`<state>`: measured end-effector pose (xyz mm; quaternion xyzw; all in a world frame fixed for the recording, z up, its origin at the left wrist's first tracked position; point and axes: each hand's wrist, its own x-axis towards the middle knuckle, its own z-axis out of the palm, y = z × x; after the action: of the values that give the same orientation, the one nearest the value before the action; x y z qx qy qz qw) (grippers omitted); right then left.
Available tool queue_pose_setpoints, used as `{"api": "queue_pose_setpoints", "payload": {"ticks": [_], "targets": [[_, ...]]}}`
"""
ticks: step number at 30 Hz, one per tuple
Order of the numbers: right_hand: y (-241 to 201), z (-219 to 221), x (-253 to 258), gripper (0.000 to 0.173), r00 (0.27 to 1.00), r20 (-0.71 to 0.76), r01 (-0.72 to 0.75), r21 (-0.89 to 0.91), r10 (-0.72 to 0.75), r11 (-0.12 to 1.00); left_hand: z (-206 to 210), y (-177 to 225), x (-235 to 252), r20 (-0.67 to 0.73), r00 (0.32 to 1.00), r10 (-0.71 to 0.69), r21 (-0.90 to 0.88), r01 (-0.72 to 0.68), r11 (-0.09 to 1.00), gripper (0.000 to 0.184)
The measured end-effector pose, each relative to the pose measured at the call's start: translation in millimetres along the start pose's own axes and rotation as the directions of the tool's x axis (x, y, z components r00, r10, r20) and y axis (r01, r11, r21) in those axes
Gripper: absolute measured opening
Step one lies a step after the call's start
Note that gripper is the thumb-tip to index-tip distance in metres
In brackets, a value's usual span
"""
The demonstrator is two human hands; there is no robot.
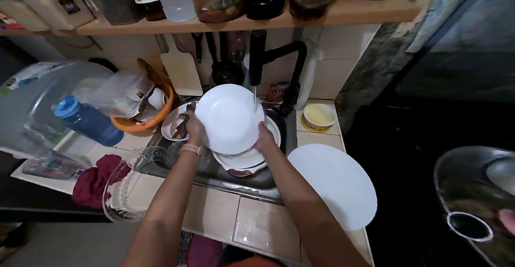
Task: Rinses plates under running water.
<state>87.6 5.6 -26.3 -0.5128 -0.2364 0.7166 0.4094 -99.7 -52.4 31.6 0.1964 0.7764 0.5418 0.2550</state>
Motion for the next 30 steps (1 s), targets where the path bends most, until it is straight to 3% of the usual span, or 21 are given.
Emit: {"api": "queue_pose_setpoints", "payload": {"ticks": [3, 7, 11, 13, 16, 19, 21, 23, 25, 27, 30], "targets": [[-4.0, 16.4, -0.7, 0.084, 0.988, -0.047, -0.146, 0.018, 0.147, 0.989, 2.2, -4.5, 5.9, -0.097, 0.995, 0.003, -0.159, -0.019, 0.987, 0.083], [-15.1, 26.8, -4.3, 0.063, 0.987, 0.074, -0.156, 0.201, 0.143, 0.967, 0.5, -2.7, 5.6, -0.188, 0.98, 0.06, -0.284, -0.113, 0.952, 0.065], [-23.1, 21.5, 1.0, 0.061, 0.983, 0.128, -0.178, 0.438, 0.134, 0.881, 0.1, -0.2, -3.1, -0.217, 0.965, 0.149, -0.356, -0.22, 0.908, 0.05], [-19.3, 8.6, 5.6, 0.062, 0.976, 0.196, -0.18, 0.502, 0.092, 0.846, -1.2, -3.2, -12.6, -0.186, 0.943, 0.276, -0.368, -0.327, 0.871, 0.045], [-14.7, -16.0, 0.8, 0.041, 0.974, 0.224, -0.064, 0.434, -0.038, 0.898, 2.7, -12.6, -14.9, -0.046, 0.889, 0.456, -0.468, -0.422, 0.776, 0.045], [-15.6, -39.0, -20.0, 0.051, 0.944, 0.223, 0.204, 0.18, -0.242, 0.962, 2.0, -20.4, -11.5, 0.171, 0.866, 0.47, -0.646, -0.262, 0.717, 0.042], [-23.3, -40.2, -27.3, 0.041, 0.952, 0.17, 0.218, 0.202, -0.253, 0.955, -2.1, -20.8, -3.6, 0.377, 0.817, 0.436, -0.597, -0.145, 0.789, 0.053], [-38.1, -41.3, -30.2, 0.019, 0.971, 0.185, 0.105, 0.233, -0.15, 0.967, -3.5, -20.5, 6.8, 0.497, 0.781, 0.378, -0.515, -0.085, 0.853, 0.064], [-50.2, -49.2, -33.4, 0.027, 0.962, 0.268, 0.008, 0.167, -0.053, 0.986, -5.3, -21.9, 15.9, 0.586, 0.752, 0.302, -0.406, -0.05, 0.912, 0.069], [-54.5, -55.9, -37.3, 0.036, 0.957, 0.285, 0.005, 0.127, -0.041, 0.992, -3.8, -18.0, 18.9, 0.653, 0.732, 0.192, -0.233, -0.047, 0.971, 0.066], [-58.0, -57.7, -46.2, 0.039, 0.971, 0.216, 0.078, 0.12, -0.102, 0.99, 8.2, -8.9, 27.3, 0.754, 0.653, 0.065, 0.144, -0.262, 0.954, 0.063]]}}
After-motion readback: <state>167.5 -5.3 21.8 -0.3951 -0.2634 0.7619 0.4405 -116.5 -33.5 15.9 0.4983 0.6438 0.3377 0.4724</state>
